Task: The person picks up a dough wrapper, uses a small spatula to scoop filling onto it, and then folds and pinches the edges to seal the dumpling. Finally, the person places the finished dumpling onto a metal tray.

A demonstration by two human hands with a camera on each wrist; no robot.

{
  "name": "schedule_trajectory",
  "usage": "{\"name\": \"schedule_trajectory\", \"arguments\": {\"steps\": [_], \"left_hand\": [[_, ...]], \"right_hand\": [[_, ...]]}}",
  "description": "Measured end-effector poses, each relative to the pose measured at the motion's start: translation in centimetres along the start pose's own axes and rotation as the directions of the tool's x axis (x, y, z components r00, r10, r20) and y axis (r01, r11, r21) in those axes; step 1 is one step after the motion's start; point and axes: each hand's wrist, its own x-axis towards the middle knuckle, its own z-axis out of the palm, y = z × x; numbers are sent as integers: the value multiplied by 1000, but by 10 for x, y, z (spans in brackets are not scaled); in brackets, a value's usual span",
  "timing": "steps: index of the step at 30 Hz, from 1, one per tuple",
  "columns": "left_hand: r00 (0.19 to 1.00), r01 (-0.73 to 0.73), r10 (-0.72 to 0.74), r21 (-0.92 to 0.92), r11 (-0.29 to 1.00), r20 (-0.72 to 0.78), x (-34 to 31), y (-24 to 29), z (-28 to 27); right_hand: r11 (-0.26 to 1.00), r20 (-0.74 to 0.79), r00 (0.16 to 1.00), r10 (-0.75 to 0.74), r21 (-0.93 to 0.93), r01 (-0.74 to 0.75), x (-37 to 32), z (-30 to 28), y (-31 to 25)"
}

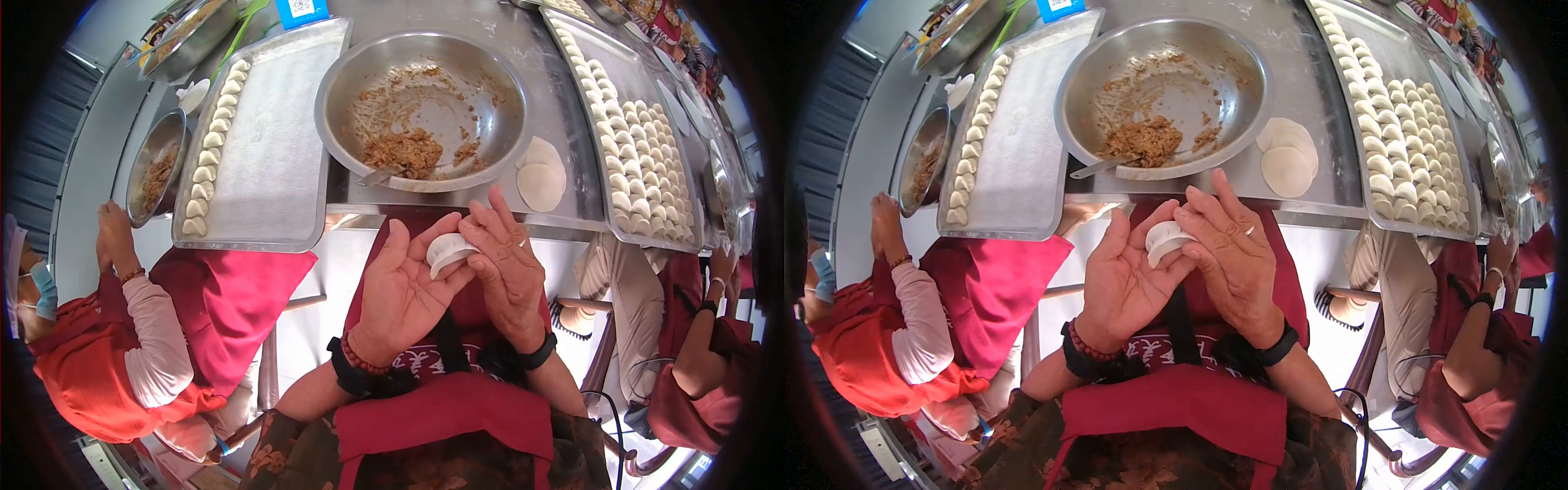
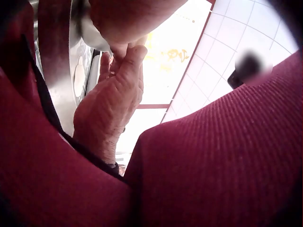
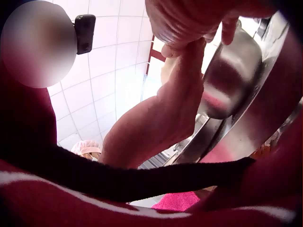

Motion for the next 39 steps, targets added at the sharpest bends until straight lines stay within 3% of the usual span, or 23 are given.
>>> {"name": "schedule_trajectory", "arguments": {"steps": [1, 3, 5, 11, 15, 17, 24, 26, 27, 29, 32, 35, 39], "left_hand": [[1000, 2, -2, 24, 1000, 9, 0, 0, -1], [1000, -2, 0, 69, 998, 27, 1, 2, 1], [997, -16, 30, 182, 983, -74, 0, -1, 15], [988, 78, -35, 285, 955, -152, -4, 2, 16], [985, 161, -134, 313, 936, -106, -5, 3, 7], [981, 148, -93, 354, 924, -169, -6, 2, 12], [969, 195, -117, 385, 902, -217, -6, 2, 11], [975, 210, -169, 366, 906, -142, -5, 6, -2], [976, 217, -193, 357, 908, -104, -4, 7, -3], [969, 215, -150, 364, 906, -197, -6, 5, 4], [957, 248, -168, 362, 899, -238, -5, 4, 12], [951, 271, -192, 347, 898, -244, -4, 5, 14], [942, 276, -193, 308, 911, -273, -4, 6, 12]], "right_hand": [[1000, -4, 1000, 1, 2, -1, 0, 1, 0], [949, -60, 969, 238, 229, -219, 1, 1, -11], [907, -59, 942, 331, 296, -301, 1, 0, -14], [985, 105, 985, 139, 85, -148, 1, -9, -5], [1000, 273, 962, 17, -11, -15, 8, -12, -12], [999, 342, 939, -12, -44, 28, 11, -14, -15], [998, 350, 937, -28, 57, 9, 8, -8, -6], [999, 343, 939, -20, 33, 9, 6, -8, -5], [992, 325, 945, 26, 106, -64, 6, -9, -7], [945, 299, 946, 125, 254, -205, 5, -10, -12], [912, 279, 933, 226, 276, -303, 1, -16, 0], [783, 254, 893, 373, 430, -449, -7, -15, 2], [754, 322, 856, 405, 411, -512, -9, -16, 0]]}}
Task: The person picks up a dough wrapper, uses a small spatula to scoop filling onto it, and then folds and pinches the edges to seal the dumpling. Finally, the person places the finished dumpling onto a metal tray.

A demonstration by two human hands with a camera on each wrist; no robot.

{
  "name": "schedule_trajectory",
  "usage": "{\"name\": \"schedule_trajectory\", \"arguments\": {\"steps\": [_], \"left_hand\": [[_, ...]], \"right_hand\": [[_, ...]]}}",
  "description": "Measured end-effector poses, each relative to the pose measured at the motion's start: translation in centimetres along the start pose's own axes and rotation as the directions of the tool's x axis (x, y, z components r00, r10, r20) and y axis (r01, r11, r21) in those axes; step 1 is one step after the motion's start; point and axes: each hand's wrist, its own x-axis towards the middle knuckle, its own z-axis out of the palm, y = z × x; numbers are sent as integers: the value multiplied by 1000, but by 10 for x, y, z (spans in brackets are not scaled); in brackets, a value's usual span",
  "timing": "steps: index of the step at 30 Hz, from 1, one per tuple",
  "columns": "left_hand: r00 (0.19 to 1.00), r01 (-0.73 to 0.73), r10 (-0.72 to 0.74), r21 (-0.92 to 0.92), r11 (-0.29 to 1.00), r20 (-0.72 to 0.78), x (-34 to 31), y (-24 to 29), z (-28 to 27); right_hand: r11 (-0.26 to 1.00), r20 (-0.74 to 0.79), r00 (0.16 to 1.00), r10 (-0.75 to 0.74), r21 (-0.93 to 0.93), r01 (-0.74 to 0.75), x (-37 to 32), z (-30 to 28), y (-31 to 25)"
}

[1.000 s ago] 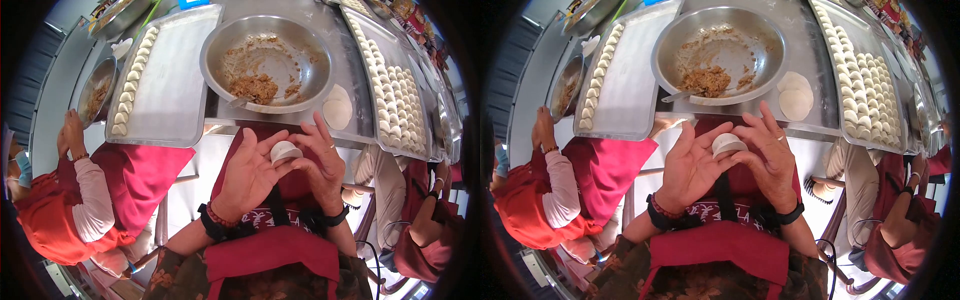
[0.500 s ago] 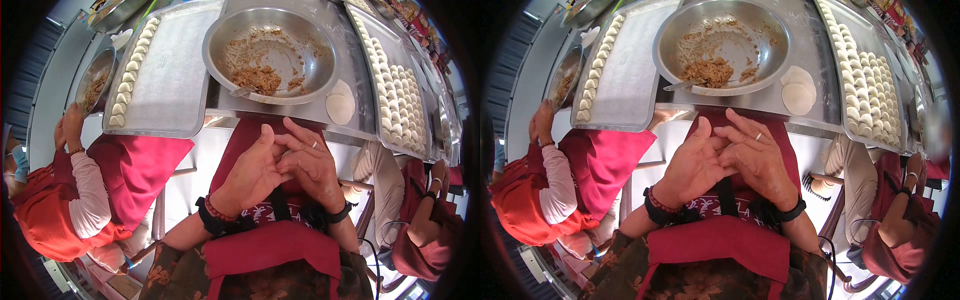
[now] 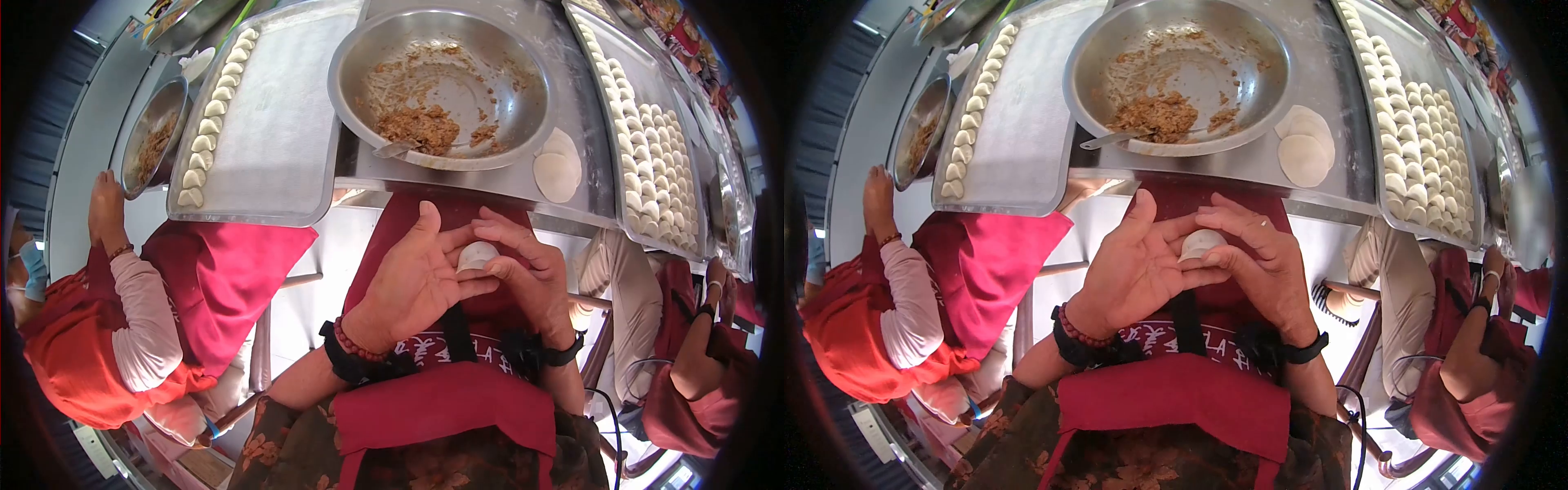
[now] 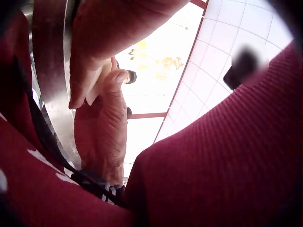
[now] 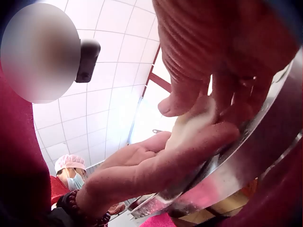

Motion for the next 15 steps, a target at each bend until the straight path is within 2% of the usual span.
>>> {"name": "schedule_trajectory", "arguments": {"steps": [2, 5, 11, 15], "left_hand": [[1000, 7, -7, -18, 1000, 8, 0, 0, -2], [1000, 18, -18, -34, 999, -4, 2, 0, -4], [998, 48, -48, -2, 999, -43, 6, 0, -4], [997, 43, -42, 25, 999, -59, 11, -1, -6]], "right_hand": [[1000, 27, 1000, 8, 9, -8, 0, -1, -3], [994, 17, 995, 103, 30, -104, -2, 1, -5], [993, -14, 993, 121, 14, -121, -2, 5, 0], [973, -18, 978, 210, 104, -207, 0, 4, -4]]}}
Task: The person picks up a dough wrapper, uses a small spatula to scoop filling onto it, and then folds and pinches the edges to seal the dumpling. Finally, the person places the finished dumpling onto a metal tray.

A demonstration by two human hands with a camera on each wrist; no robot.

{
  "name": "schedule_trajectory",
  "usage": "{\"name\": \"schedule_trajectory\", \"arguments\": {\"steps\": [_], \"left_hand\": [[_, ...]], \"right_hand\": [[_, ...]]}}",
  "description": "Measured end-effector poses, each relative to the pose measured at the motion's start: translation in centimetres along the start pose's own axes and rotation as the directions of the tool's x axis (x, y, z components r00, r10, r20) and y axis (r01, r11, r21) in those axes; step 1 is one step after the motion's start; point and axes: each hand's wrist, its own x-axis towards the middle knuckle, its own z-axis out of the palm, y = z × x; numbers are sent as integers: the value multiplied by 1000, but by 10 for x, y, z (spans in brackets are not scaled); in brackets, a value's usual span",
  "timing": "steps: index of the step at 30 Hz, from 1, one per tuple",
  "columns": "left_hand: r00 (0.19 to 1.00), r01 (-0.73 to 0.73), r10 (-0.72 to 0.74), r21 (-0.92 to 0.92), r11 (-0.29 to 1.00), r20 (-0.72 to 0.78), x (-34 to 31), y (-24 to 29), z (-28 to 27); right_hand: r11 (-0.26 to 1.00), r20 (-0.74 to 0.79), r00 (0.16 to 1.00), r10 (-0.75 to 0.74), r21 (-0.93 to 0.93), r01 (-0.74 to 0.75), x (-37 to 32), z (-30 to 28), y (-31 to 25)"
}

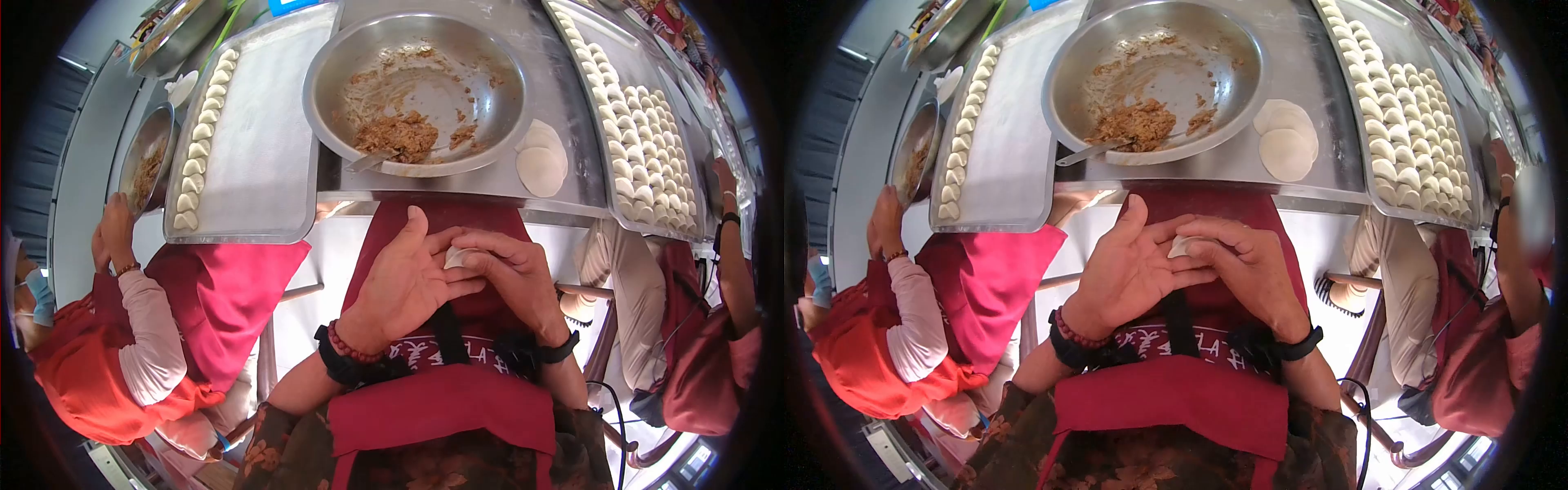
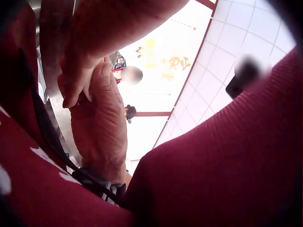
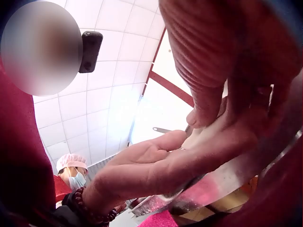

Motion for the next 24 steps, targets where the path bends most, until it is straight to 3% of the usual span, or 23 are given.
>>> {"name": "schedule_trajectory", "arguments": {"steps": [3, 9, 11, 14, 17, 24], "left_hand": [[997, -14, 16, 26, 1000, -79, 1, 0, 4], [999, -10, 12, 87, 996, -29, 9, 3, 5], [996, -6, 13, 81, 997, -85, 8, 4, 16], [998, 7, -2, 81, 997, -66, 5, 6, 27], [998, 52, -55, 127, 991, 15, 4, 9, 35], [992, 124, -122, 169, 978, -25, 8, 6, 29]], "right_hand": [[997, 10, 999, 47, 59, -48, 0, -2, 1], [984, -5, 999, 32, 174, -31, 3, -10, 9], [969, -20, 999, 46, 242, -40, 6, -14, 8], [839, 1, 1000, 25, 544, -21, 9, -28, 28], [537, 74, 989, -128, 843, 7, 7, -38, 28], [408, 27, 961, -276, 908, 91, 11, -63, 35]]}}
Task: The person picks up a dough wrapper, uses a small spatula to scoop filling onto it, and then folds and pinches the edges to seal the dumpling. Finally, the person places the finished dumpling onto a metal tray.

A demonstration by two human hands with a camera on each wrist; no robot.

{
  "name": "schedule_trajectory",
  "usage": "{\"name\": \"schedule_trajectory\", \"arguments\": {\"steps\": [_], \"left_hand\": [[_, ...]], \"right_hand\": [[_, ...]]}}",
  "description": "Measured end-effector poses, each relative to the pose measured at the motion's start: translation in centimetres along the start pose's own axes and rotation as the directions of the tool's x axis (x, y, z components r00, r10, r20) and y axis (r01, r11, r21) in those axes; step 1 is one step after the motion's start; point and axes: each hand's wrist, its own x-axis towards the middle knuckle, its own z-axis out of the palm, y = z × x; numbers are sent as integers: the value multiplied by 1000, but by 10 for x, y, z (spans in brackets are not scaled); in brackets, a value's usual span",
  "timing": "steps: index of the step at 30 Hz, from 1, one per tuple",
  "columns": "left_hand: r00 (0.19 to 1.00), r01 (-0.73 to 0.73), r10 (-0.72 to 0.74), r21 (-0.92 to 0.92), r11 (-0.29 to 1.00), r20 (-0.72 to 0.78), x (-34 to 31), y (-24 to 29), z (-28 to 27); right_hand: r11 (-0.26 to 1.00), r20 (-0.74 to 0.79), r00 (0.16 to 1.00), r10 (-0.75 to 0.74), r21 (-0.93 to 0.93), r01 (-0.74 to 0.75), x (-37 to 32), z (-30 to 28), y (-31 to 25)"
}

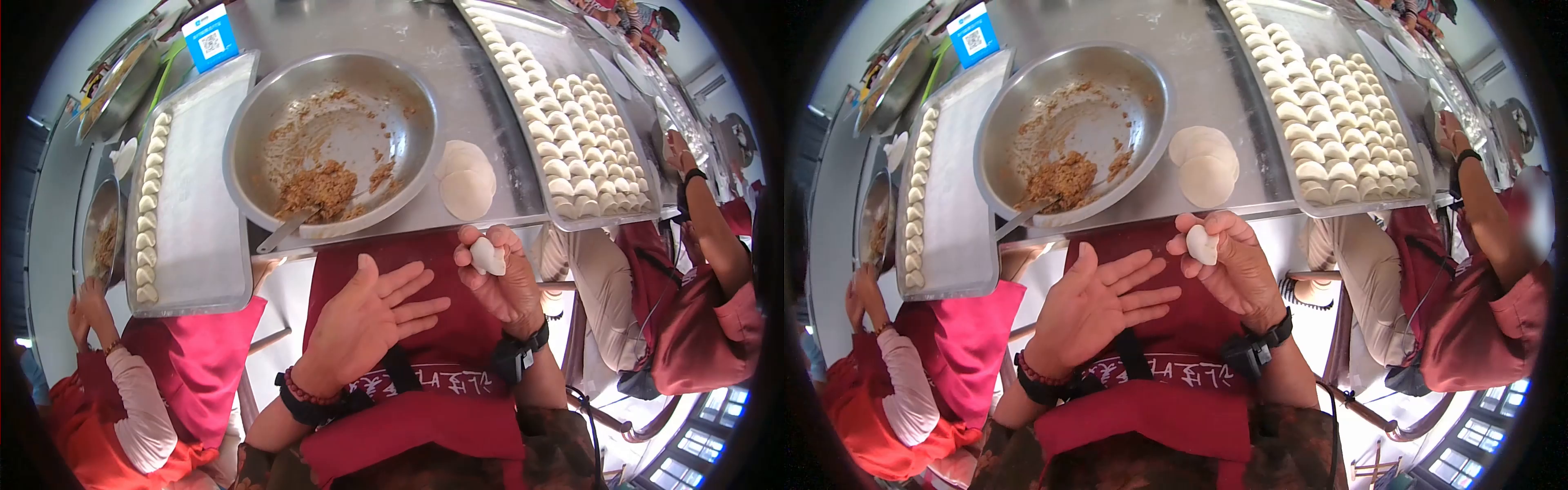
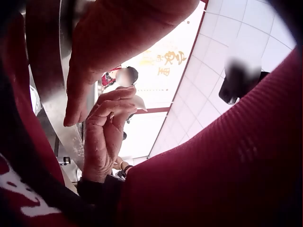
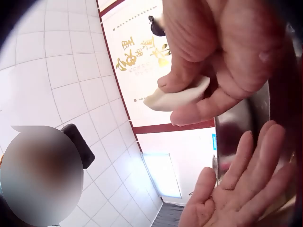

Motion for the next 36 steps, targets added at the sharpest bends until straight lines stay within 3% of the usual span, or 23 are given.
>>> {"name": "schedule_trajectory", "arguments": {"steps": [2, 10, 14, 19, 23, 30, 36], "left_hand": [[999, 9, -9, 15, 1000, 45, 1, 2, -5], [1000, 18, -17, 48, 999, -19, 6, 5, -11], [999, 23, -22, 39, 999, -44, 12, 10, -23], [998, 13, -11, 26, 1000, -56, 22, 10, -44], [997, 36, -33, 43, 998, -71, 27, 12, -54], [981, 125, -127, -23, 992, -144, 42, 11, -74], [977, 164, -187, -198, 966, -106, 55, 3, -107]], "right_hand": [[1000, 9, 1000, -12, 15, 12, 2, 0, -5], [994, -1, 998, -55, -93, 55, 21, 7, -32], [936, -62, 989, -133, -335, 105, 43, 28, -79], [723, -152, 957, -248, -686, 78, 94, 52, -162], [466, -286, 885, -368, -880, -91, 134, 22, -223], [101, -307, 820, -483, -950, -296, 181, -63, -304], [-2, -275, 831, -484, -949, -316, 237, -94, -318]]}}
